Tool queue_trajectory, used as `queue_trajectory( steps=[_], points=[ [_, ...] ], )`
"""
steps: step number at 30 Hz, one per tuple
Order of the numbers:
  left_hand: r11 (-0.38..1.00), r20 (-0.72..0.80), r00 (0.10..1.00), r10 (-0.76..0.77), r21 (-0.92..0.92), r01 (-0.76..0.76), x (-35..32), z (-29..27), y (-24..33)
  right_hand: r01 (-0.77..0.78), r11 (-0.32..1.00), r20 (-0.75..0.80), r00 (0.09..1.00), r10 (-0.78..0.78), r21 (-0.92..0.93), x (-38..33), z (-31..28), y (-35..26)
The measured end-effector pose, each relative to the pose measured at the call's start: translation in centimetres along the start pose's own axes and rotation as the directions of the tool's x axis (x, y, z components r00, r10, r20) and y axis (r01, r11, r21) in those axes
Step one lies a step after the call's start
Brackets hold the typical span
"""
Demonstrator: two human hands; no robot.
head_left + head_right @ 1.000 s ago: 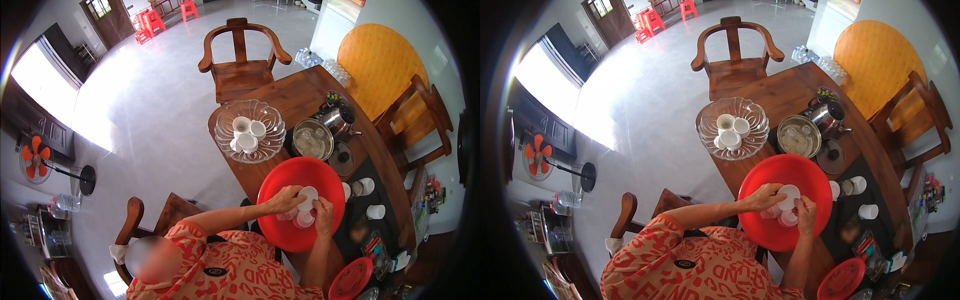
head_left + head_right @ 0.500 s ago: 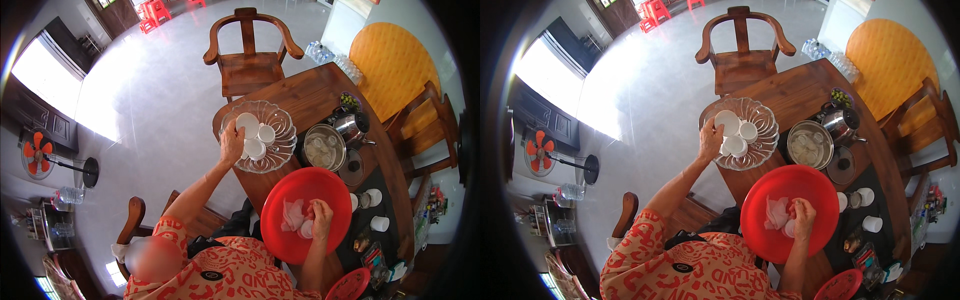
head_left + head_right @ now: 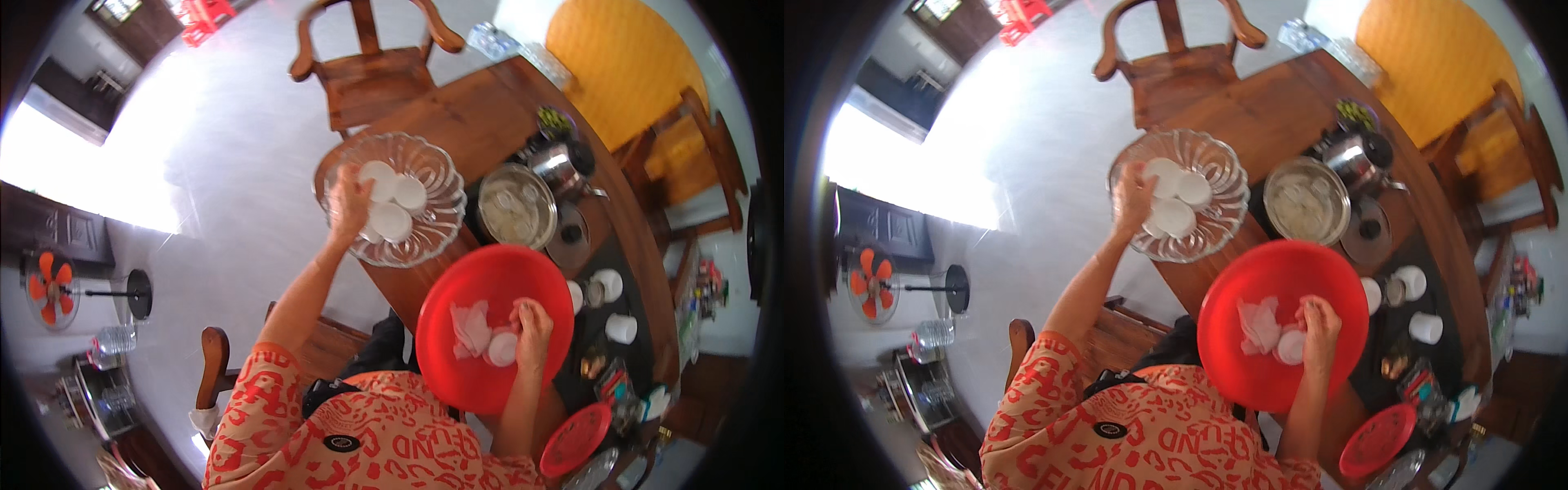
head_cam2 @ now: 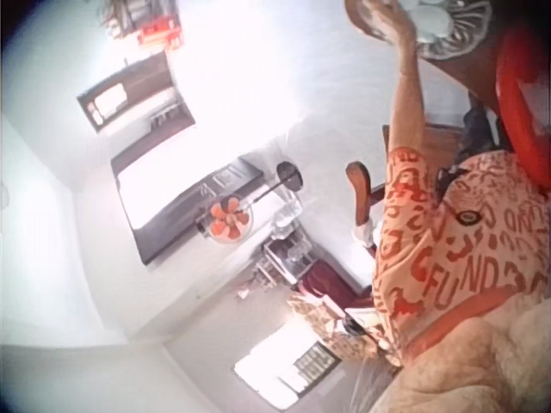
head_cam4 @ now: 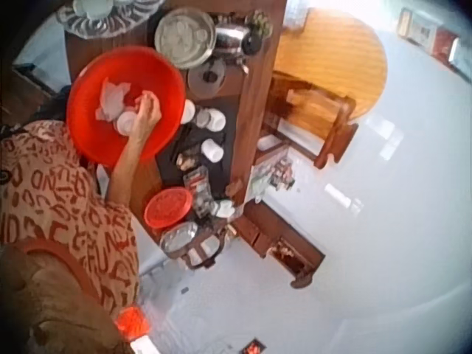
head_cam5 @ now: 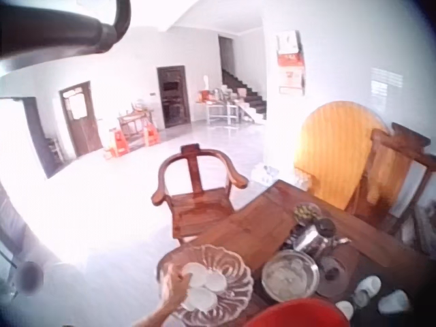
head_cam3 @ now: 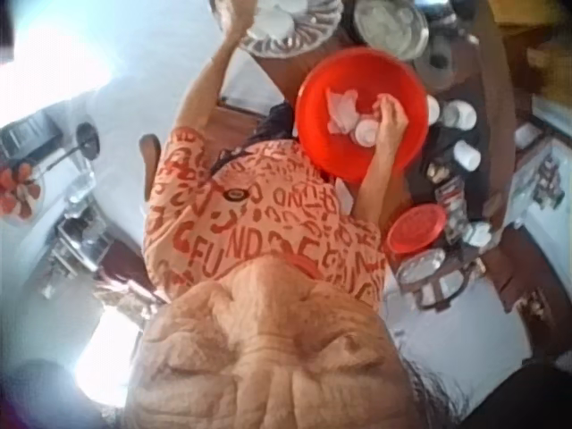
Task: The person wipes small white cups with a white cloth over a red plastic basin. They pick up each cup from the basin, wipe it thoroughly, and place it into a clear glass bowl on the wooden table. The process is repeated for multiple cups throughout the video.
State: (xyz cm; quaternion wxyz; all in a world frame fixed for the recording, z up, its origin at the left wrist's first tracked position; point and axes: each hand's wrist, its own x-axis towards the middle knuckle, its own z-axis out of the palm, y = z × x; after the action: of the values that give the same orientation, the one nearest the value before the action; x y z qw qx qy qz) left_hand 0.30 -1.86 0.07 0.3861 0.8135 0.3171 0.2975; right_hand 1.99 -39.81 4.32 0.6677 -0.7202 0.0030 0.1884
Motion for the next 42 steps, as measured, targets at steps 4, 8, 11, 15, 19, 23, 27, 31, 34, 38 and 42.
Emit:
queue_trajectory(
  steps=[4,8,11,15,19,23,27,31,34,38,42],
  points=[
    [0.995,0.083,0.994,-0.067,0.076,0.061,0.1,-1.4,0.5,0.016,1.000,-0.044,0.999,-0.016,-0.007,-0.1,-1.5,-0.6],
    [0.957,-0.125,0.978,0.166,0.261,-0.129,-1.4,-1.8,4.0,0.021,1.000,-0.114,0.993,-0.020,0.009,-1.0,-4.4,0.1],
    [0.946,0.014,0.960,0.278,0.172,-0.276,-3.9,-2.2,7.7,0.130,0.934,-0.051,0.987,-0.155,-0.333,-1.9,-6.5,2.7],
    [0.858,0.375,0.773,0.511,-0.175,-0.483,-10.4,0.3,10.6,0.313,0.542,0.310,0.945,-0.101,-0.780,-4.9,-5.6,2.7],
    [0.710,0.667,0.373,0.645,-0.341,-0.616,-16.9,4.9,10.1,0.228,0.465,0.230,0.972,-0.055,-0.855,-4.8,-4.0,3.7],
    [0.763,0.871,0.148,0.468,-0.314,-0.565,-21.0,6.1,9.3,0.092,0.536,0.061,0.995,-0.076,-0.839,-2.6,-5.0,3.6],
    [0.883,0.758,0.486,0.436,-0.255,-0.394,-20.8,8.5,7.8,0.123,0.950,0.079,0.991,-0.105,-0.287,-0.7,-5.3,4.2],
    [0.730,0.946,0.283,0.159,-0.306,0.612,-18.5,7.0,12.8,0.310,0.920,0.118,0.950,-0.290,-0.238,-1.3,-2.8,1.4],
    [0.505,0.941,0.337,0.043,-0.311,0.805,-18.3,6.8,13.3,0.262,0.961,0.054,0.962,-0.267,0.090,-1.3,-1.1,0.8],
    [0.345,0.926,0.377,0.031,-0.364,0.865,-16.8,6.5,12.0,0.336,0.736,0.127,0.937,-0.326,-0.588,-1.8,-1.8,2.3],
    [0.371,0.906,0.424,0.005,-0.395,0.840,-17.2,6.7,10.2,0.551,0.351,0.575,0.817,-0.042,-0.757,-5.4,-0.1,4.0]
  ],
)
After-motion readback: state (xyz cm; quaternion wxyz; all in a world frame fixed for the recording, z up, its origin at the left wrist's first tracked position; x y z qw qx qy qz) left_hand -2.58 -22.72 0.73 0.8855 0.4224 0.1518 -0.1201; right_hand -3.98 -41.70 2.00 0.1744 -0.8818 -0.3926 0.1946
